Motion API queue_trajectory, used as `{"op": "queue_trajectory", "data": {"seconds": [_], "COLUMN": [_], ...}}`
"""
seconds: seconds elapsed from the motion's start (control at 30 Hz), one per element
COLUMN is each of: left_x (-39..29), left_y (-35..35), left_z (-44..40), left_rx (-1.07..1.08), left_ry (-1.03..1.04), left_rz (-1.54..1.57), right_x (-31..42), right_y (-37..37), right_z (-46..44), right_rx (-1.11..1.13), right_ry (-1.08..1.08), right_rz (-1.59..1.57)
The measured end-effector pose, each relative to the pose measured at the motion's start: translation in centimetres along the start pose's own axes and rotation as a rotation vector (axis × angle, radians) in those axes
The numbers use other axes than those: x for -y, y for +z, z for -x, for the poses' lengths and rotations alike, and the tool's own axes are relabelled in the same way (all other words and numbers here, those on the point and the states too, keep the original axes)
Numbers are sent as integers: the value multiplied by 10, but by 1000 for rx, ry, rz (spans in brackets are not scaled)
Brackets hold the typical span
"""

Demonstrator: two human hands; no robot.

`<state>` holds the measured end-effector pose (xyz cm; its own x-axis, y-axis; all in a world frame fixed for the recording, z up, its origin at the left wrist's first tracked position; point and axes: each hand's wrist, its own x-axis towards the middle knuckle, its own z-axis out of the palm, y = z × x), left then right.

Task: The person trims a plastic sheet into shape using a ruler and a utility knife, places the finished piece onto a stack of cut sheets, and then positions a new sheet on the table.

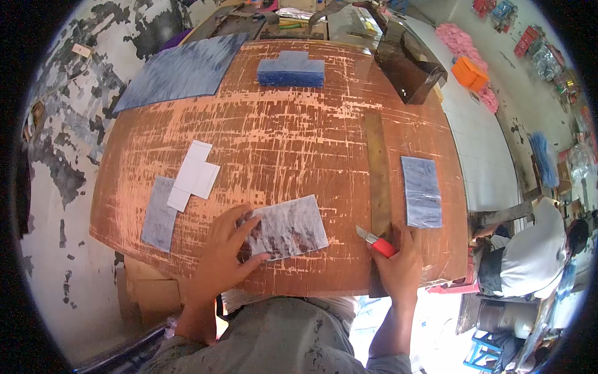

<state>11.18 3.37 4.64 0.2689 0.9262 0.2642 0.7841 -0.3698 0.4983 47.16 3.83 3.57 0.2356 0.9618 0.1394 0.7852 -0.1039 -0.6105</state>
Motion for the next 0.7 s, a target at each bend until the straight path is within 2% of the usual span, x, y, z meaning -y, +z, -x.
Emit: {"op": "queue_trajectory", "data": {"seconds": [0.13, 0.43, 0.63, 0.7], "left_x": [8, 1, -11, -16], "left_y": [13, 7, 15, 19], "left_z": [2, 4, 8, 10], "left_rx": [111, 132, 90, 101], "left_ry": [-35, 1, -64, -59], "left_rz": [-48, -38, 26, 3], "right_x": [2, -5, -14, -22], "right_y": [-5, -18, -46, -47], "right_z": [-3, 3, 62, 81], "right_rx": [35, 121, 63, -36], "right_ry": [43, -16, -24, 98], "right_rz": [23, -160, 115, 180]}}
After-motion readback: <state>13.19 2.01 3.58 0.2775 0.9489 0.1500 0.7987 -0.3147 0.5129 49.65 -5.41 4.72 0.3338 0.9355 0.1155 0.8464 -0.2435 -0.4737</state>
